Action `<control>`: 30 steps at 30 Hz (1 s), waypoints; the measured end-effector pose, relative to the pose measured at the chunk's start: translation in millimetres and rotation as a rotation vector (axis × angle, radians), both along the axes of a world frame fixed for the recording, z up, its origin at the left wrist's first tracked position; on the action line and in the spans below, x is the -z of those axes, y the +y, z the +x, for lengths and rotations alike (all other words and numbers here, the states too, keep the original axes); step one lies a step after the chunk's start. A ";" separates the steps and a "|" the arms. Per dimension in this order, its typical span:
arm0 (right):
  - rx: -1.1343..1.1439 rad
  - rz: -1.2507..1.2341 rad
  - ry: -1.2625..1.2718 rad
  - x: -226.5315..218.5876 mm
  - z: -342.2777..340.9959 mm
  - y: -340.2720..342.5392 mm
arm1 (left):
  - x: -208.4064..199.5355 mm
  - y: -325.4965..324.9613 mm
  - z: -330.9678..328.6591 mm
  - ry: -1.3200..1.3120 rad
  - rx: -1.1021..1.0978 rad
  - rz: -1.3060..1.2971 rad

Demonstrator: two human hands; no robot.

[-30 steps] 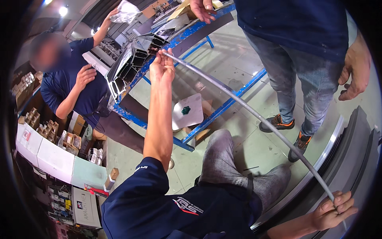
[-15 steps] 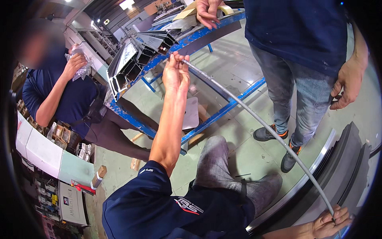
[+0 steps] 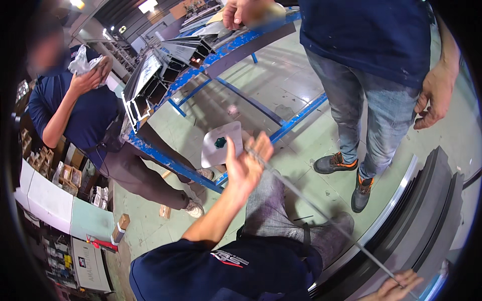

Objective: Assembling and inspecting aluminum or metal extrusion frames in a workshop setting.

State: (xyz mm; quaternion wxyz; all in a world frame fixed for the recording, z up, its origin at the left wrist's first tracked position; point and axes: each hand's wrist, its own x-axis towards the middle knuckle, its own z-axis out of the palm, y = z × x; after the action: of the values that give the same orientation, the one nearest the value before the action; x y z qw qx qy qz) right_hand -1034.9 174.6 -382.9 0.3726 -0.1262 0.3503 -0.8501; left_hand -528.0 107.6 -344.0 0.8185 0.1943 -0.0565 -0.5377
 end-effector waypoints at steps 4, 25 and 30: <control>-0.339 0.200 0.243 33.0 85.3 16.0 | 84.5 50.0 -13.5 0.032 -0.004 0.397; -0.770 0.546 -0.118 142.3 148.1 45.2 | 290.9 6.7 243.5 -0.726 0.111 0.755; -0.927 0.556 -0.266 168.5 189.1 44.8 | 243.9 39.9 169.6 -1.625 -0.157 0.926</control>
State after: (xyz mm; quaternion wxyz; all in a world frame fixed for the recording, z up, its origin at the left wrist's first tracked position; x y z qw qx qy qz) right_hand -845.8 219.4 -551.4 0.7678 -0.0558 0.4190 -0.4815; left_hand -358.4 147.5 -587.8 0.4032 0.8199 -0.3779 -0.1493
